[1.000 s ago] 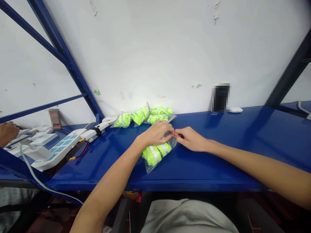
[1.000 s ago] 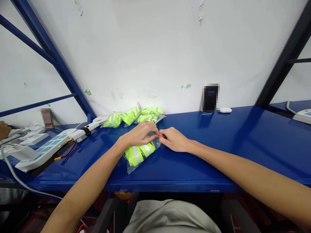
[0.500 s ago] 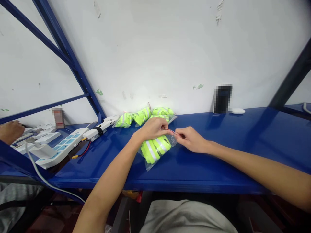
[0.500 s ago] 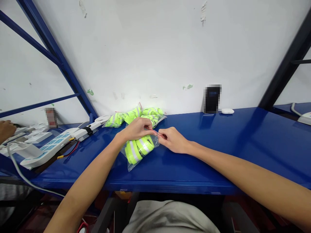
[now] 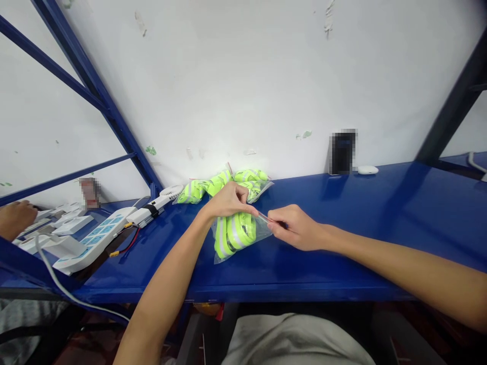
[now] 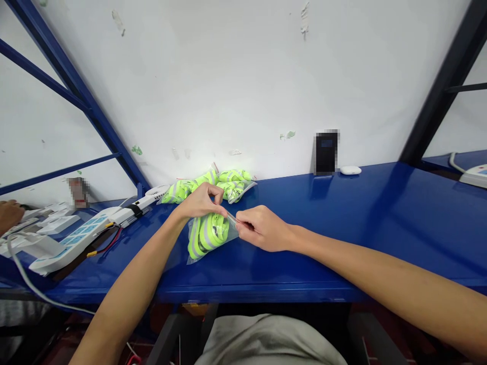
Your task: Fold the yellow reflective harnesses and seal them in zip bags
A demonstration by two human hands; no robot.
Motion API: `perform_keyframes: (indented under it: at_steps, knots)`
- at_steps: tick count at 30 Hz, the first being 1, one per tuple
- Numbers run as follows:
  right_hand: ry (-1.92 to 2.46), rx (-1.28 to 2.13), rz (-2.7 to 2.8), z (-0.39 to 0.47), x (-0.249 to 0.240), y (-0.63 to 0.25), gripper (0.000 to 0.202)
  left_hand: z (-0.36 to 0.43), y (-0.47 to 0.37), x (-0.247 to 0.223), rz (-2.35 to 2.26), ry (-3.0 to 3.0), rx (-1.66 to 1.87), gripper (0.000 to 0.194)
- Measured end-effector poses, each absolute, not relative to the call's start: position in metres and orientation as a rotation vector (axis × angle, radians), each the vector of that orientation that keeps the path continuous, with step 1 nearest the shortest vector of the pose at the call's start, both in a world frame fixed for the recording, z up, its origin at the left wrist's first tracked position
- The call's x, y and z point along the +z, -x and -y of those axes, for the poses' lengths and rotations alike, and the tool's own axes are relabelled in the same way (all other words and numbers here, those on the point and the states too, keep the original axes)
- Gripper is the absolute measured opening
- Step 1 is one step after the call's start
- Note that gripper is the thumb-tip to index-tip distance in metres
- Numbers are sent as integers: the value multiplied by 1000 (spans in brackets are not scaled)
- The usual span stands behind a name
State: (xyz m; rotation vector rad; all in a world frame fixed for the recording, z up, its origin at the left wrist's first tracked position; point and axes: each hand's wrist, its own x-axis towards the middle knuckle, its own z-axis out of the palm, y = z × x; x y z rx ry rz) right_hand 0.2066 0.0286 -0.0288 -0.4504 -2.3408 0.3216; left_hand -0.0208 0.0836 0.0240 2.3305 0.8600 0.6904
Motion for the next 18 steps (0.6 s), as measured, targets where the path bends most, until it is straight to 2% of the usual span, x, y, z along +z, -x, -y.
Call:
perform_keyframes:
  at_steps: [4, 12, 18]
  knots:
    - [450, 373, 2395, -27, -33, -205, 29, -93, 30, 20, -825, -2193, 458, 49]
    - [632, 473, 2488, -39, -42, -203, 29, -107, 29, -6, -908, -2190, 384, 63]
    - [840, 494, 2468, -41, -40, -206, 33, -102, 13, -22, -1003, -2343, 652, 61]
